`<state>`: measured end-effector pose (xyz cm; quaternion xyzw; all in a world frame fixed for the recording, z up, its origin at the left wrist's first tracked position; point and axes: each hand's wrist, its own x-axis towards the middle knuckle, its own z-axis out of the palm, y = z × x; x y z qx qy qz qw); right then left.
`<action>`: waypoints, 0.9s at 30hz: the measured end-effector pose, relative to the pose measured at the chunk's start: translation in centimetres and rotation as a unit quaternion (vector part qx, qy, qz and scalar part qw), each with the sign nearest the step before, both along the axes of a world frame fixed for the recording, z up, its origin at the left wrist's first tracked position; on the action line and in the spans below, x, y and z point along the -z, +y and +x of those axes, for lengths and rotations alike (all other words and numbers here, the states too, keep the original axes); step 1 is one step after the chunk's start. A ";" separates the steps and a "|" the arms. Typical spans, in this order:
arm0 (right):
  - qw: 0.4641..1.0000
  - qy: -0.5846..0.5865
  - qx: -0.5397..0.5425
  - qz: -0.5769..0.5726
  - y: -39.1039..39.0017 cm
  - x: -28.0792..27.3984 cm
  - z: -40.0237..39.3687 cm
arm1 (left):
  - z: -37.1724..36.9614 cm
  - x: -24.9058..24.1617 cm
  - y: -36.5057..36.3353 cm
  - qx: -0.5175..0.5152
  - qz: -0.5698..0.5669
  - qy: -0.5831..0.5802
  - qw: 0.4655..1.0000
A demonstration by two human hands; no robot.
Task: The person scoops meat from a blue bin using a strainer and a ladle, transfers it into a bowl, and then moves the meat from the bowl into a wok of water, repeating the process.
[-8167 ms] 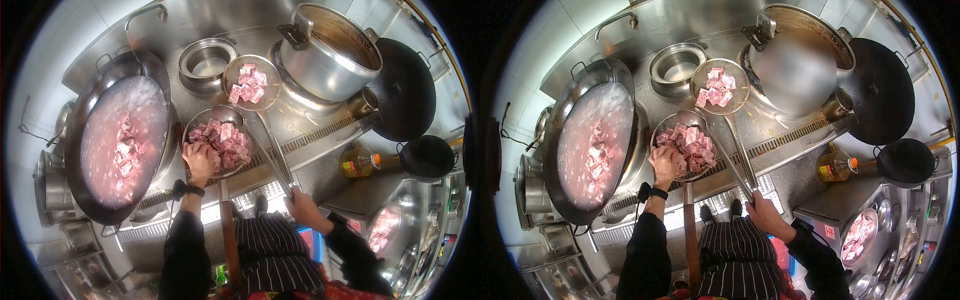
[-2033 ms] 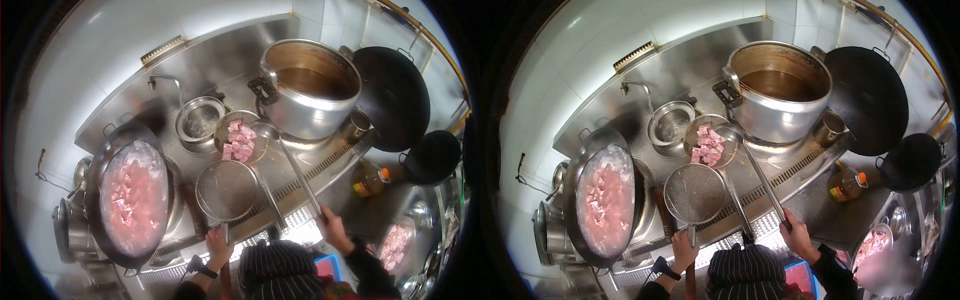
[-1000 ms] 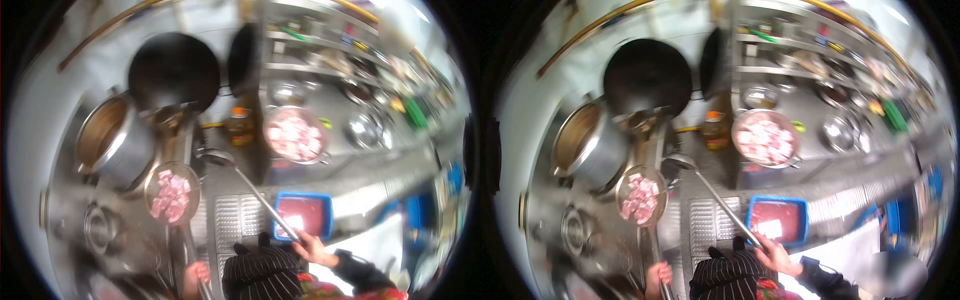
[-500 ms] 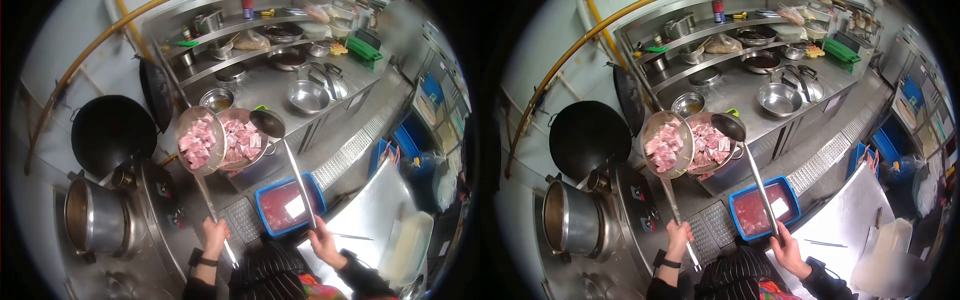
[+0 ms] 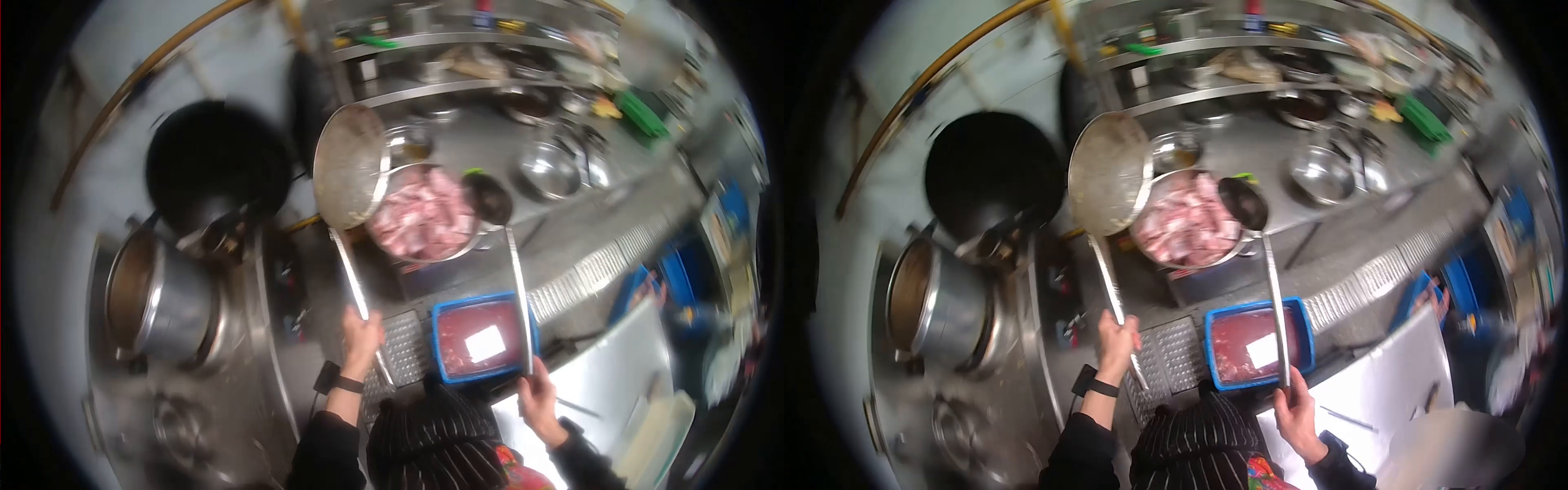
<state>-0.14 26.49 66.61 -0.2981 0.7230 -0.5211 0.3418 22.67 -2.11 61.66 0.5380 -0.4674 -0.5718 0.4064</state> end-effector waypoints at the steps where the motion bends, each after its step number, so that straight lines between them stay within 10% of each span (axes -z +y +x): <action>1: 1.000 -0.026 -0.013 -0.005 -0.8 -1.0 0.9 | 2.4 0.3 1.6 0.011 0.024 0.040 0.999; 8: 0.981 -0.046 -0.186 -0.017 -4.3 1.3 5.5 | 20.2 1.8 17.1 -0.060 0.289 0.397 0.869; 18: 0.793 -0.068 -0.556 0.240 -14.1 -0.5 17.6 | 26.4 10.5 22.3 -0.147 0.136 0.693 0.693; 22: 0.723 -0.006 -0.655 0.218 -17.4 1.6 24.5 | 27.3 5.5 19.9 -0.167 0.184 0.221 0.943; 23: 0.715 0.006 -0.670 0.201 -17.7 1.6 25.7 | 28.0 11.1 21.0 -0.181 0.067 0.015 0.981; 27: 0.689 0.138 -0.681 0.205 -18.1 0.9 28.4 | 34.5 10.4 30.2 -0.461 0.024 -0.562 0.686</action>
